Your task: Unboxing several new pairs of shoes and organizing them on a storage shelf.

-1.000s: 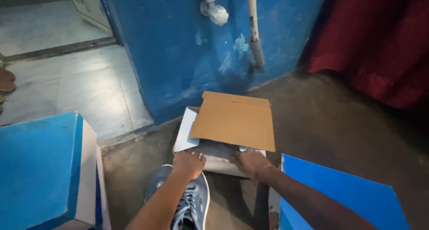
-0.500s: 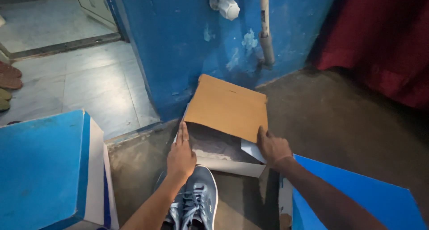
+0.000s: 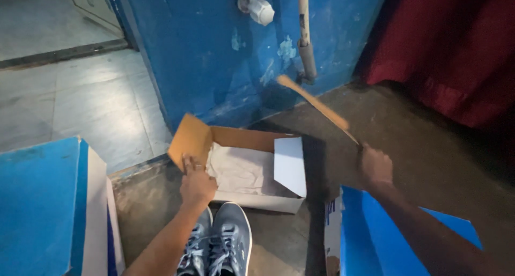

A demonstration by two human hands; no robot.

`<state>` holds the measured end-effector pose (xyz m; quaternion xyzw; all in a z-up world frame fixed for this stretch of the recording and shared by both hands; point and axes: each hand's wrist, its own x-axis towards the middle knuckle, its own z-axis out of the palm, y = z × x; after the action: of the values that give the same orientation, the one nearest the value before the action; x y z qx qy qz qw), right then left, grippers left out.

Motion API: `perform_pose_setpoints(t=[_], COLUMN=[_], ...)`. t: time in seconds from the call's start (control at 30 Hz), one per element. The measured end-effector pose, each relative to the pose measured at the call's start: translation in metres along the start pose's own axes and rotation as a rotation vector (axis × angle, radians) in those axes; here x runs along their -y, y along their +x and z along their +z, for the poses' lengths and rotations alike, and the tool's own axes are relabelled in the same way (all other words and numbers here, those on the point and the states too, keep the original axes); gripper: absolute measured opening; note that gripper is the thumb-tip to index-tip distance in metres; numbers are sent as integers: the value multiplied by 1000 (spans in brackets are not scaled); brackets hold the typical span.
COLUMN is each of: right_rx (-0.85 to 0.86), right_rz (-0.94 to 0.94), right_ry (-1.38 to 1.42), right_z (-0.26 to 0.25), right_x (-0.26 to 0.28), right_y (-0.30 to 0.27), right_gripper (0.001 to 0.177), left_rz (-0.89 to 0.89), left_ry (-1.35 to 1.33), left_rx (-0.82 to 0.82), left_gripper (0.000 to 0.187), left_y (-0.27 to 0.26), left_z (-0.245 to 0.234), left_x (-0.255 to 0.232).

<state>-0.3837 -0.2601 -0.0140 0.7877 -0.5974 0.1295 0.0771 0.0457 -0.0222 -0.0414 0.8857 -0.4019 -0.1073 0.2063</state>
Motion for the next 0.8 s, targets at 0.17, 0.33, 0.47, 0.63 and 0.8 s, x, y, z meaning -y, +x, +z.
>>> perform_pose_setpoints(t=[0.17,0.33,0.47,0.63,0.8], right_rx=[115,142,336,535,388], right_rz=[94,58,72,127,-103], right_ry=[-58,-57,-57,-11,112], right_z=[-43,3,32,-79,-98], right_x=[-1,-16,-6,86,133], right_y=[-24,-22,-25,-52,-64], right_gripper=[47,56,31,29,40], left_rz=[-6,-102,-260,-353,124], left_ry=[-100,-38,-194,-353,79], left_rx=[-229,-91,180,387,123], left_gripper=[104,101,88,65,56], left_y=[48,17,-14,-25,-38], left_z=[67,44,20,22,24], left_x=[41,24,19,65,112])
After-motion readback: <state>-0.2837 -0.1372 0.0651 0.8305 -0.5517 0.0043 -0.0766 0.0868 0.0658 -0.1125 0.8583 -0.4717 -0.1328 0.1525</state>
